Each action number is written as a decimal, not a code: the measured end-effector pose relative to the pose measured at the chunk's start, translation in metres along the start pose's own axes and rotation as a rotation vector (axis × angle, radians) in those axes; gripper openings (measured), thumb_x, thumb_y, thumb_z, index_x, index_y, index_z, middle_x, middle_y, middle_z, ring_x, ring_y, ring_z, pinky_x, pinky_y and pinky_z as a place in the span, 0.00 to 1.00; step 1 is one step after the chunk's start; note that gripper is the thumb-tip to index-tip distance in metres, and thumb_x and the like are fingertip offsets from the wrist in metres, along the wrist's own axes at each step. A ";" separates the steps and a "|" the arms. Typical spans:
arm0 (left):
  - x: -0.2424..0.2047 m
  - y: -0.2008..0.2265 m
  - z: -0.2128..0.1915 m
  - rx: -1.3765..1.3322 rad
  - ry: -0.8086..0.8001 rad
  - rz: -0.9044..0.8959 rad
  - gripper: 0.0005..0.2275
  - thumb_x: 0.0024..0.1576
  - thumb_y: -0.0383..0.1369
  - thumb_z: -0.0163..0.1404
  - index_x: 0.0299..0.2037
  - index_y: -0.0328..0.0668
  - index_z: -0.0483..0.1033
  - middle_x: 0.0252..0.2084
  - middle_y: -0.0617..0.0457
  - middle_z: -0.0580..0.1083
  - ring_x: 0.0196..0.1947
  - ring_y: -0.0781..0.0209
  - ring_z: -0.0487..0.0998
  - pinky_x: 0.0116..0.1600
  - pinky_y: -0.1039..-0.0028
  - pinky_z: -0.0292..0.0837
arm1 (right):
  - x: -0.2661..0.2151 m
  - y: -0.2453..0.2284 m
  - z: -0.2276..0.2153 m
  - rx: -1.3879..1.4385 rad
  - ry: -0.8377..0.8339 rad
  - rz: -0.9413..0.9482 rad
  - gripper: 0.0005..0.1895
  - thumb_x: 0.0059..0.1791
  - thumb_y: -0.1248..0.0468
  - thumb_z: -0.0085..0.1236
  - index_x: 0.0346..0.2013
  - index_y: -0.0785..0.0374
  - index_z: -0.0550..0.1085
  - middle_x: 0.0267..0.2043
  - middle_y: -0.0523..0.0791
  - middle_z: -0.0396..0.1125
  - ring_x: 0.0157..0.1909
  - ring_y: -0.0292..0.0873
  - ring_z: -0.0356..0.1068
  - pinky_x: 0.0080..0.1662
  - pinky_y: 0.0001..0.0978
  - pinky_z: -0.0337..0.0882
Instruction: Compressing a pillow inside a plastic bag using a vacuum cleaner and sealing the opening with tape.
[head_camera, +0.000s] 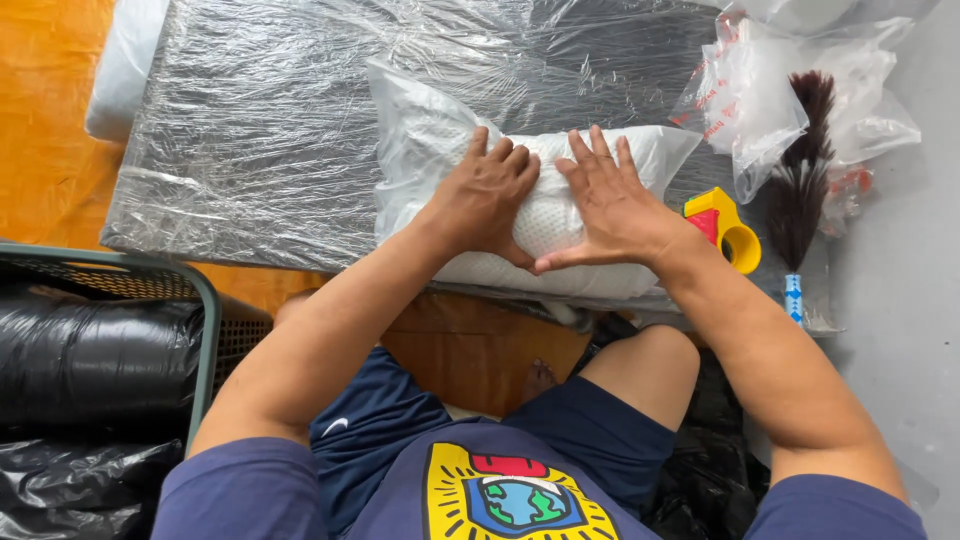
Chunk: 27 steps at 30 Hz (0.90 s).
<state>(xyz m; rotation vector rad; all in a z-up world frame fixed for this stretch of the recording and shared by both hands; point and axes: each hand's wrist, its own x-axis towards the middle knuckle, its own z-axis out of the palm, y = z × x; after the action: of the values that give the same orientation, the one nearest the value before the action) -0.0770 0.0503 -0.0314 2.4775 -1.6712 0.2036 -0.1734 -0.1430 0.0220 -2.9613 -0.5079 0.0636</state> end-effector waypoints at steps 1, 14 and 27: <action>-0.001 0.001 -0.001 -0.003 -0.008 0.006 0.63 0.26 0.81 0.52 0.61 0.30 0.68 0.50 0.41 0.71 0.56 0.43 0.70 0.69 0.36 0.49 | -0.003 0.000 0.002 -0.025 -0.070 0.031 0.70 0.31 0.17 0.58 0.64 0.72 0.59 0.74 0.70 0.45 0.77 0.75 0.37 0.70 0.75 0.37; 0.017 -0.009 -0.018 0.382 0.312 0.020 0.65 0.37 0.90 0.43 0.63 0.26 0.63 0.55 0.40 0.70 0.52 0.44 0.72 0.66 0.44 0.62 | 0.002 0.037 -0.013 -0.421 0.370 -0.182 0.82 0.36 0.16 0.57 0.76 0.82 0.46 0.58 0.60 0.62 0.59 0.63 0.66 0.75 0.69 0.38; 0.025 0.019 0.042 0.577 0.286 -0.106 0.64 0.30 0.77 0.56 0.67 0.26 0.61 0.66 0.34 0.63 0.66 0.37 0.62 0.70 0.42 0.55 | -0.008 0.055 0.065 -0.491 0.520 -0.109 0.55 0.49 0.27 0.57 0.71 0.70 0.61 0.66 0.55 0.58 0.68 0.59 0.58 0.68 0.59 0.56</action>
<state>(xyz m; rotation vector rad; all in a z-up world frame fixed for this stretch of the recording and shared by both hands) -0.0838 0.0129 -0.0670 2.7265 -1.5094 1.1085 -0.1670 -0.1890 -0.0496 -3.1951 -0.6782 -0.9411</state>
